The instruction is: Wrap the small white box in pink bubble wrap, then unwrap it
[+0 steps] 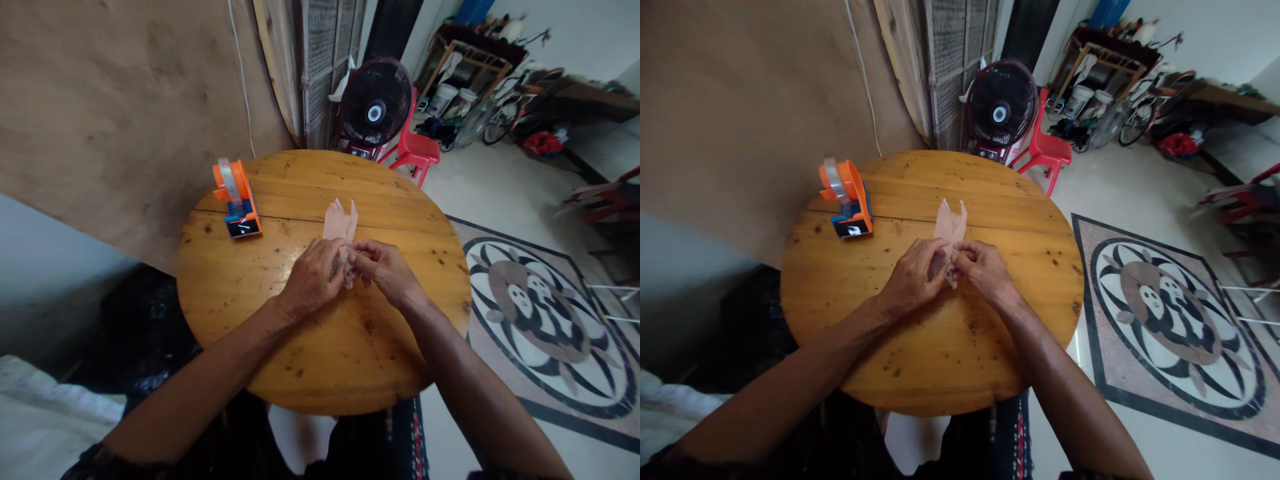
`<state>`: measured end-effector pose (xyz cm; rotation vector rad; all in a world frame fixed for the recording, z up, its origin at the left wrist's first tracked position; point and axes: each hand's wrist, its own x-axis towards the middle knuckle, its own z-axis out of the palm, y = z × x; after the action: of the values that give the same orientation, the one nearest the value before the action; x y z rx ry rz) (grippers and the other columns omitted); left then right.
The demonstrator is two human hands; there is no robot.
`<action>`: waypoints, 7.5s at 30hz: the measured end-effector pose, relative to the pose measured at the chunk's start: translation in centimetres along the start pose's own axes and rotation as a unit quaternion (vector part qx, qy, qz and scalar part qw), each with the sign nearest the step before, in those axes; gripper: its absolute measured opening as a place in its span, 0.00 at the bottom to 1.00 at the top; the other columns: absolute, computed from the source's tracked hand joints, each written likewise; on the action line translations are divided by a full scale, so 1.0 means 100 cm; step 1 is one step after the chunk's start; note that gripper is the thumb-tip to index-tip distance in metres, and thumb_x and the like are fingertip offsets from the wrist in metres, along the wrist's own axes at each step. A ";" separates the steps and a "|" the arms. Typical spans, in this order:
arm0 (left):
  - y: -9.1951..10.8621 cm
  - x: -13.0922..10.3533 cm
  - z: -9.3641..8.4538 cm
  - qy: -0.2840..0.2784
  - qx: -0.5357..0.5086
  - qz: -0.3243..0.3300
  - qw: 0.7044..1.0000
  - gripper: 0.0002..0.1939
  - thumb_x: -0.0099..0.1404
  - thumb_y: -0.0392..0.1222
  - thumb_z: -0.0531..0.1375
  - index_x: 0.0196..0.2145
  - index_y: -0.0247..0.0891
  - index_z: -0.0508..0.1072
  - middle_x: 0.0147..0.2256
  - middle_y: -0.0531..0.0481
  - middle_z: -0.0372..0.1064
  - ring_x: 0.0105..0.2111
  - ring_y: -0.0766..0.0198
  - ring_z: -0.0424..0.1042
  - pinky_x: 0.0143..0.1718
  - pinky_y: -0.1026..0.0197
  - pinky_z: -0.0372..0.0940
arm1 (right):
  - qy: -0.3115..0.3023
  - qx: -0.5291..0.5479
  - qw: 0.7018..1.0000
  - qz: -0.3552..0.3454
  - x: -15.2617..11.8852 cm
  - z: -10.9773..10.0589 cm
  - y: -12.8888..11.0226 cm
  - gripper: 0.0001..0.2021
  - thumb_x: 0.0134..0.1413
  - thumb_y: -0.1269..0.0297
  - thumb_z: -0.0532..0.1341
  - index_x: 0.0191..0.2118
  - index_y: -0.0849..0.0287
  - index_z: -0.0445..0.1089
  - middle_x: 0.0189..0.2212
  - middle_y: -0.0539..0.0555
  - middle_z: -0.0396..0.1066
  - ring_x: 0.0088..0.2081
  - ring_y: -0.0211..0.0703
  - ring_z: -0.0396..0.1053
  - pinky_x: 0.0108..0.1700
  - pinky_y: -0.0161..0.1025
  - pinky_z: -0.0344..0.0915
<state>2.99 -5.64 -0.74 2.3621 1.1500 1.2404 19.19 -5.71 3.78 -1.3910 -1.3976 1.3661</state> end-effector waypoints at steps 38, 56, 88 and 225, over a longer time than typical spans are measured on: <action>0.001 0.009 -0.005 0.006 -0.088 -0.081 0.993 0.04 0.62 0.34 0.59 0.29 0.38 0.72 0.30 0.51 0.68 0.35 0.62 0.67 0.38 0.59 0.63 | -0.060 -0.350 0.923 -0.149 -0.002 -0.003 0.002 0.36 0.51 0.69 0.60 0.66 0.61 0.49 0.35 0.55 0.74 0.32 0.42 0.70 0.38 0.40 0.65; 0.001 0.005 -0.002 -0.007 -0.061 -0.062 0.996 0.05 0.63 0.32 0.58 0.29 0.38 0.70 0.31 0.49 0.66 0.37 0.61 0.65 0.38 0.58 0.64 | 0.045 -0.155 0.972 -0.171 0.102 -0.052 -0.024 0.11 0.48 0.61 0.66 0.39 0.56 0.75 0.40 0.52 0.76 0.43 0.43 0.71 0.47 0.42 0.65; 0.000 0.006 -0.002 -0.013 -0.019 -0.115 0.993 0.05 0.61 0.33 0.60 0.30 0.39 0.75 0.57 0.43 0.59 0.57 0.53 0.60 0.52 0.51 0.64 | -0.159 -0.462 0.863 -0.126 0.153 -0.055 -0.036 0.25 0.42 0.58 0.69 0.48 0.58 0.67 0.33 0.50 0.71 0.29 0.36 0.64 0.30 0.34 0.56; -0.019 0.028 -0.002 -0.182 -0.093 -0.131 0.970 0.04 0.55 0.36 0.55 0.31 0.40 0.66 0.53 0.43 0.68 0.63 0.52 0.54 0.63 0.47 0.48 | -0.122 -0.501 0.855 -0.056 0.158 -0.059 -0.022 0.23 0.48 0.55 0.67 0.48 0.63 0.71 0.40 0.57 0.75 0.38 0.44 0.71 0.38 0.35 0.63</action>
<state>2.75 -2.38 0.03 2.1003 1.1215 0.7504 22.01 11.04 4.09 -1.7202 -2.5213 0.7134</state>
